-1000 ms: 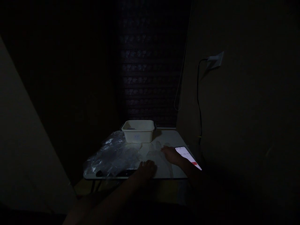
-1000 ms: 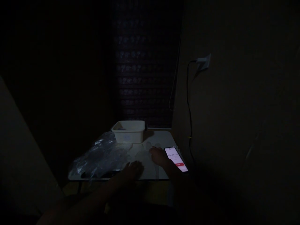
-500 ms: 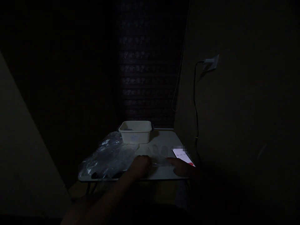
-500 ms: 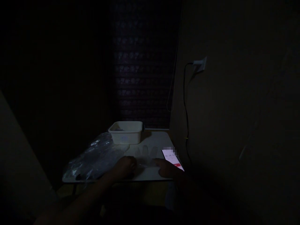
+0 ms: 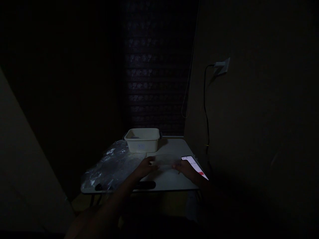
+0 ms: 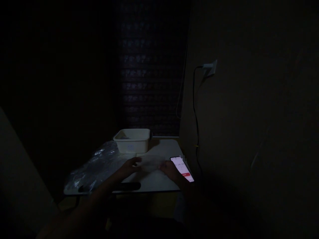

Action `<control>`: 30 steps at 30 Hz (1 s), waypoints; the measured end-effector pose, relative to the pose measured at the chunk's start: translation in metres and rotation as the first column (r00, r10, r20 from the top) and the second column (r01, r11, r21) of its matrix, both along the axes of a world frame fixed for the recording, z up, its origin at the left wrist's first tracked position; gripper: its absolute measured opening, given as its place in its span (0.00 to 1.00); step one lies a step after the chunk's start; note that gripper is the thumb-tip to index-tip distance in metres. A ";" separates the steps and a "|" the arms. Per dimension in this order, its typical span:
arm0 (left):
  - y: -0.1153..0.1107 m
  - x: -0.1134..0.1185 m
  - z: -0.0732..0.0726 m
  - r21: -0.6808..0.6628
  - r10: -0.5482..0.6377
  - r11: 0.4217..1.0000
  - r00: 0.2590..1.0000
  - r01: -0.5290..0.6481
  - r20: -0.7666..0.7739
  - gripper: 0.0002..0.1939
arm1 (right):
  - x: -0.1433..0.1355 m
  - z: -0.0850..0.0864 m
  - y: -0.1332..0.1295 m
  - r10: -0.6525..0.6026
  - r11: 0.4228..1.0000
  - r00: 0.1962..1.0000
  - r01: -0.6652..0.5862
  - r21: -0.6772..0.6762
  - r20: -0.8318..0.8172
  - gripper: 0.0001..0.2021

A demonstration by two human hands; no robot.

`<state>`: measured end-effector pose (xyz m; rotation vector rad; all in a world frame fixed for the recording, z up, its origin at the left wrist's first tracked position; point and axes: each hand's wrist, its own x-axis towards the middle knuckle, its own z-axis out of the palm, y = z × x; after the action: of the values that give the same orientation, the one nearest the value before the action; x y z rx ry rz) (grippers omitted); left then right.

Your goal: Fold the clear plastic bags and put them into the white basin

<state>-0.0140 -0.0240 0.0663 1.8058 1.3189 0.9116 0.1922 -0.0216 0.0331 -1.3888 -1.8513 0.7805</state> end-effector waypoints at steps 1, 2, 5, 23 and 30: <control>0.003 -0.001 -0.004 -0.027 0.046 0.999 0.999 -0.046 -0.016 0.17 | 0.001 0.001 0.001 0.008 1.000 0.999 -0.009 -0.001 -0.038 0.13; 0.006 -0.002 -0.008 -0.059 0.067 0.996 0.998 -0.068 -0.019 0.12 | 0.001 0.001 0.001 0.010 1.000 0.997 -0.011 -0.009 -0.072 0.13; 0.012 -0.003 -0.017 -0.181 0.110 0.978 0.994 -0.104 0.023 0.02 | 0.002 -0.001 0.003 -0.044 0.998 0.988 0.036 -0.058 -0.151 0.12; 0.020 0.004 -0.052 -0.365 0.251 0.916 0.947 -0.166 0.200 0.09 | -0.007 -0.035 0.001 -0.258 0.914 0.741 -0.020 -0.404 -0.621 0.08; 0.017 0.005 -0.061 -0.287 0.261 0.933 0.958 -0.218 0.121 0.10 | -0.009 -0.041 0.004 -0.343 0.915 0.871 0.224 -0.337 -0.352 0.14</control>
<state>-0.0088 -0.0072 0.0051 1.3555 1.5041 0.9302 0.1831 -0.0177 -0.0080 -1.4984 -1.2110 1.1148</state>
